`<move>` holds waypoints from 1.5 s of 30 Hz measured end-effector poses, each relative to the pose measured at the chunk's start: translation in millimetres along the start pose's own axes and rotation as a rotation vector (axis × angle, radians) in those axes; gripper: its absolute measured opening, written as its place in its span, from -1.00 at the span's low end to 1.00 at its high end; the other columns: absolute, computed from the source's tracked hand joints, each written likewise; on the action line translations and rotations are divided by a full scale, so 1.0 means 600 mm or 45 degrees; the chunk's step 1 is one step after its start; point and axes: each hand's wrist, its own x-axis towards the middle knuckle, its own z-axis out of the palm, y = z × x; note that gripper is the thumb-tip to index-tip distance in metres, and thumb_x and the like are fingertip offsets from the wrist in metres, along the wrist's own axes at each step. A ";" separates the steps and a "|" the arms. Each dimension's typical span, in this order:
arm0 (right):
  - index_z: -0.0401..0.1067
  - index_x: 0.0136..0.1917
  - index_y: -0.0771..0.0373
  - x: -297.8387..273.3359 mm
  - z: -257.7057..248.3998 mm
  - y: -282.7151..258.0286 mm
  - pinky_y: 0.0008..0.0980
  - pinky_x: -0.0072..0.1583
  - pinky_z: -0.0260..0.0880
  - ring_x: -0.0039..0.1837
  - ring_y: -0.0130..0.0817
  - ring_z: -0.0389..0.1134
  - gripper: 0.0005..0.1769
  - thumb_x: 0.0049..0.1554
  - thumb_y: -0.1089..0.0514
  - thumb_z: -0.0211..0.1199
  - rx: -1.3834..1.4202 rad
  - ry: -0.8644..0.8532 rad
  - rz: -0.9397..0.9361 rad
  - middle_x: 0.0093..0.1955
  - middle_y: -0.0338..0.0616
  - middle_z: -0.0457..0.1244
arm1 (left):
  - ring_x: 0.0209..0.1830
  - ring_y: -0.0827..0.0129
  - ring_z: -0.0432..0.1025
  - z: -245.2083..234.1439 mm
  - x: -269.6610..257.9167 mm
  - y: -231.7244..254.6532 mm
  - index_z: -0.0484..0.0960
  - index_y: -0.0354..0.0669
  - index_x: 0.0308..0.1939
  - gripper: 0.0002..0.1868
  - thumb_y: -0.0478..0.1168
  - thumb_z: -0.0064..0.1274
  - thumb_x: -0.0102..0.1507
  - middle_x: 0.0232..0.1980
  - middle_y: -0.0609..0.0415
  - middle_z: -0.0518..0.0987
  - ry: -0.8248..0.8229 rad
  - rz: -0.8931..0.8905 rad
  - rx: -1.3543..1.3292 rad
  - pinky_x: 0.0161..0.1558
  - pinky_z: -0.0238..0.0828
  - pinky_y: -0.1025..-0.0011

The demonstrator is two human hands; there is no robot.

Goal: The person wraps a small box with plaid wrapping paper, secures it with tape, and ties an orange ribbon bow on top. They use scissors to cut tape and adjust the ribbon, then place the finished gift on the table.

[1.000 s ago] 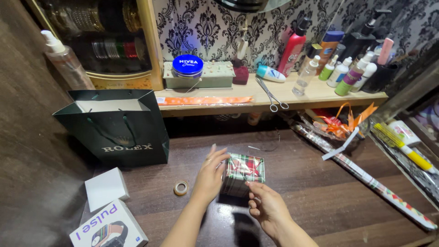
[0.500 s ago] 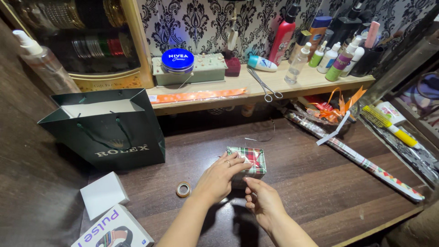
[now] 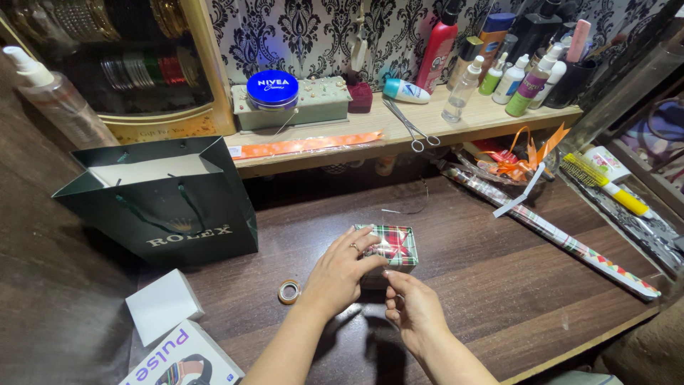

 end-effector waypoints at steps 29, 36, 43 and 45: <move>0.55 0.04 0.34 0.008 -0.014 0.017 -0.48 -0.37 0.11 -0.38 -0.48 0.15 -0.80 0.17 0.22 0.25 -0.118 0.019 -0.008 -0.36 -0.19 0.22 | 0.46 0.19 0.26 0.034 -0.010 -0.001 0.67 0.14 0.16 -0.31 -0.52 0.06 -0.01 0.33 0.12 0.54 -0.113 -0.163 0.153 0.49 0.04 0.08; 0.52 0.01 0.29 0.031 -0.026 0.031 -0.48 -0.38 0.09 -0.41 -0.49 0.14 -0.81 0.18 0.15 0.28 -0.178 -0.021 0.049 -0.38 -0.21 0.23 | 0.45 0.20 0.29 0.042 -0.009 0.009 0.69 0.04 0.11 -0.45 -0.41 0.08 0.04 0.29 0.07 0.56 -0.142 -0.050 0.387 0.52 -0.02 -0.03; 0.57 -0.03 0.30 0.106 -0.053 0.077 -0.47 -0.37 0.17 -0.41 -0.46 0.20 -0.83 0.19 0.18 0.25 -0.337 0.116 -0.053 -0.38 -0.18 0.28 | 0.35 0.12 0.33 0.041 0.001 0.033 0.73 -0.05 -0.03 -0.57 -0.26 0.19 -0.01 0.15 0.02 0.62 -0.091 -0.049 0.391 0.45 -0.07 -0.15; 0.54 -0.04 0.32 0.116 -0.072 0.089 -0.45 -0.38 0.15 -0.42 -0.44 0.18 -0.83 0.20 0.17 0.26 -0.363 0.116 -0.029 -0.39 -0.17 0.26 | 0.34 0.12 0.34 0.046 0.008 0.041 0.74 -0.08 -0.13 -0.72 -0.21 0.21 0.07 0.10 0.05 0.63 -0.029 -0.086 0.346 0.45 -0.07 -0.14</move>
